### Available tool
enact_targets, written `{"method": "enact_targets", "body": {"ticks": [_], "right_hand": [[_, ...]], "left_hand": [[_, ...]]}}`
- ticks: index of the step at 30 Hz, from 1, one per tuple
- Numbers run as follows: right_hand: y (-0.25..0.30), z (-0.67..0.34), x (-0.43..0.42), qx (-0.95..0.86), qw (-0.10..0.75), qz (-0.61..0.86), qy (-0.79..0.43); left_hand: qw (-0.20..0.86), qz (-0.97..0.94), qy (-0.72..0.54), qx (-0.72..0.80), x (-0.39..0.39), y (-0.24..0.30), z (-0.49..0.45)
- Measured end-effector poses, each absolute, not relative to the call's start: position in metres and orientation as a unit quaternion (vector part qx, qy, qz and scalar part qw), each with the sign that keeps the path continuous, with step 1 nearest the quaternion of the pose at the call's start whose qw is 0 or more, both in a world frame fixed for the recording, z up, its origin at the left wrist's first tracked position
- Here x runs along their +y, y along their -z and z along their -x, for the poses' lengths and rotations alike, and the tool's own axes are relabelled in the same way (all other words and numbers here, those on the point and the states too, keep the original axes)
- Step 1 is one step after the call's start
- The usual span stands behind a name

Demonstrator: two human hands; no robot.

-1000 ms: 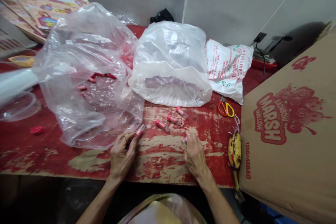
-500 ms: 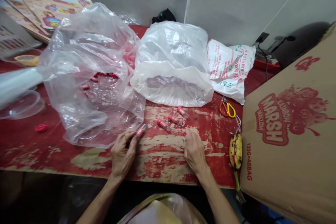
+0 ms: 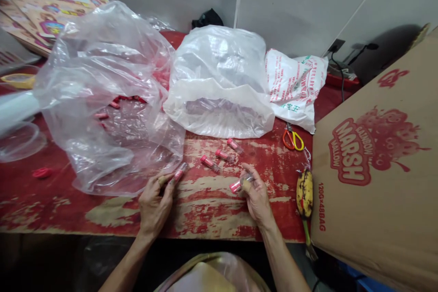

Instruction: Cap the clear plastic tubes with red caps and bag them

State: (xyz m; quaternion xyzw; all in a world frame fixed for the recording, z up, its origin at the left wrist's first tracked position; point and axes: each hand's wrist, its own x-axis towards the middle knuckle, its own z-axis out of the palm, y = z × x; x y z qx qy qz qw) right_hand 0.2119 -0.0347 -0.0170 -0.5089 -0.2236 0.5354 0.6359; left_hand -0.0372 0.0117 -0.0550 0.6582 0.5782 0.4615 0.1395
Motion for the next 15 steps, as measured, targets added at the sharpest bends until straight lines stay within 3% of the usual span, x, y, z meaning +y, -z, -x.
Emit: {"method": "enact_targets", "body": {"ticks": [8, 15], "right_hand": [[0.022, -0.215, -0.044, -0.375, 0.584, 0.582, -0.424], [0.031, -0.215, -0.046, -0.58, 0.493, 0.626, -0.172]], "left_hand": [[0.135, -0.659, -0.461, 0.58, 0.011, 0.053, 0.036], [0.134, -0.661, -0.458, 0.579, 0.012, 0.055, 0.037]]}}
